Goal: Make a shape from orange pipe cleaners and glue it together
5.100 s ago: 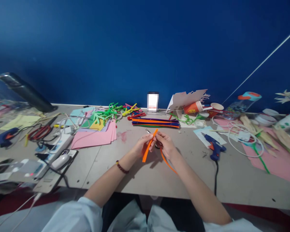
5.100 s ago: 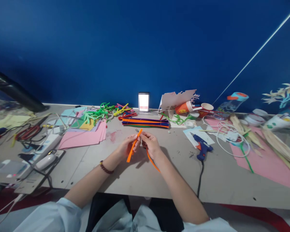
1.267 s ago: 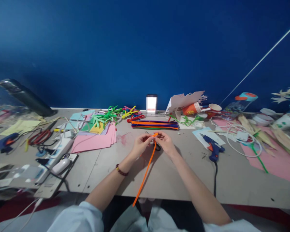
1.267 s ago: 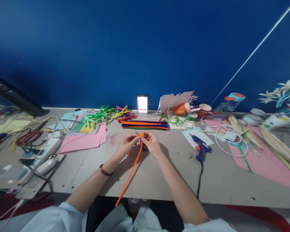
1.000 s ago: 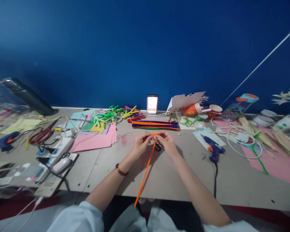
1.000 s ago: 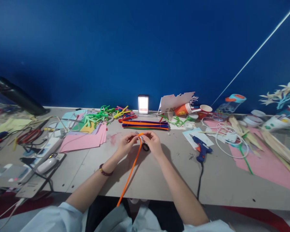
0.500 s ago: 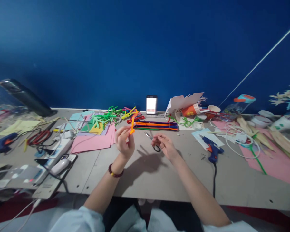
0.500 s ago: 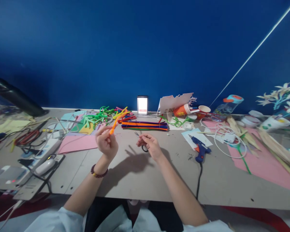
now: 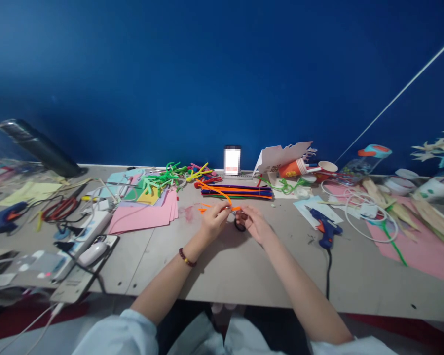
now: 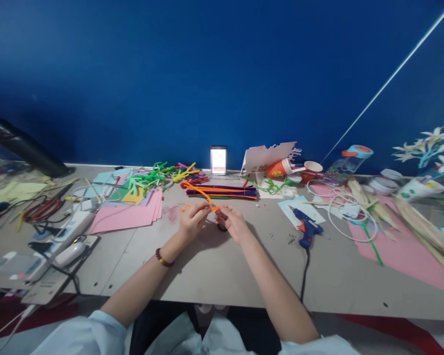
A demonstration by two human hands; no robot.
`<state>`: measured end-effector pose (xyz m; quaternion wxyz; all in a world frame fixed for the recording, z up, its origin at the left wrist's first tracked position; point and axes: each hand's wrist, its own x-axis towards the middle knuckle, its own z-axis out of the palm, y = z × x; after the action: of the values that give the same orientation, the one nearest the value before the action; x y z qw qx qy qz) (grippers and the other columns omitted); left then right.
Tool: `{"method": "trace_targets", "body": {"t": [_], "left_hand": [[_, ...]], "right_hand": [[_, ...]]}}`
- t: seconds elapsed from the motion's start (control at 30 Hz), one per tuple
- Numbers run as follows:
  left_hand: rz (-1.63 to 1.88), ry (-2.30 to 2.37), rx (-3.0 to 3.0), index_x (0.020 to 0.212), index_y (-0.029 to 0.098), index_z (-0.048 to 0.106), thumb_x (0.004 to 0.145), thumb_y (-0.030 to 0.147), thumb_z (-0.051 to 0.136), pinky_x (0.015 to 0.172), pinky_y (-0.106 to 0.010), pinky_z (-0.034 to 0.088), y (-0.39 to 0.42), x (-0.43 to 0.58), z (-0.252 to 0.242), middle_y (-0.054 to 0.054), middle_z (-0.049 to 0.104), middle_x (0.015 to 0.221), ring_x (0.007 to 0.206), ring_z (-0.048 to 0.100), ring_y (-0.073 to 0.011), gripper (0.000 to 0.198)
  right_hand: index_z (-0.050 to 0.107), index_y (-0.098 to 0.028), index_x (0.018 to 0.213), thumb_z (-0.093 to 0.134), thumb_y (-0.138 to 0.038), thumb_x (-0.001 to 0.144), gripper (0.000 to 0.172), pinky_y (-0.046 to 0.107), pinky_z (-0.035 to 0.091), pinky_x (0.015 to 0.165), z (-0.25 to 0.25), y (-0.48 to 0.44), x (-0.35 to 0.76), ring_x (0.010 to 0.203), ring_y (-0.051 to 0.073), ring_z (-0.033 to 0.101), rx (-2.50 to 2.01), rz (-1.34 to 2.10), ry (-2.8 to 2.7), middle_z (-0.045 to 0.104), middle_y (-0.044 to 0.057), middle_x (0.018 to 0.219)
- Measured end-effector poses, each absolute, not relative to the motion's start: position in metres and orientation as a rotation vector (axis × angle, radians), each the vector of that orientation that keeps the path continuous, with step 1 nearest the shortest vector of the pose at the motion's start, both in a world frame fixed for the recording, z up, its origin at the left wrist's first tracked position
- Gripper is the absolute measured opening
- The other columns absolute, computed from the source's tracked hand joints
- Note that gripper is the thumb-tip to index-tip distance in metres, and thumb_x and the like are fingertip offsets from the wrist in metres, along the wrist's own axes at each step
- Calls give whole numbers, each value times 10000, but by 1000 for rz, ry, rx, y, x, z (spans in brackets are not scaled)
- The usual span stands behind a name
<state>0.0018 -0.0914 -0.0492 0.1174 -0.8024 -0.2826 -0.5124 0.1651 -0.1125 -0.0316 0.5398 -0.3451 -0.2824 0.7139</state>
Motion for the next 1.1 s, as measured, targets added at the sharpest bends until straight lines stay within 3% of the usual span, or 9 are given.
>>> {"method": "trace_targets", "body": {"t": [0.3,0.67,1.1], "left_hand": [[-1396,-860,-2340,906,179,642,886,138,484,626,-225,487,-94,1,-42,-66,682,871,751,633,-126,165],[-1417,-808,-2374,913,170,629,882,109,475,648,-236,484,-94,0,-43,-64,676,885,762,618,-128,168],[-1516,-892,-2461,905,165,648,888,132,472,640,-231,515,-98,8,-50,-77,665,872,760,638,-132,180]], "right_hand": [[674,-164,733,815,-324,604,249,205,493,550,-32,-113,166,572,96,600,-850,1772,-617,663,-2,632],[684,-161,725,839,-376,534,326,214,459,539,-30,-113,167,573,87,565,-936,1682,-688,645,-11,637],[636,-189,706,821,-368,558,297,228,452,556,-33,-112,168,553,91,543,-942,1649,-696,613,-34,596]]}}
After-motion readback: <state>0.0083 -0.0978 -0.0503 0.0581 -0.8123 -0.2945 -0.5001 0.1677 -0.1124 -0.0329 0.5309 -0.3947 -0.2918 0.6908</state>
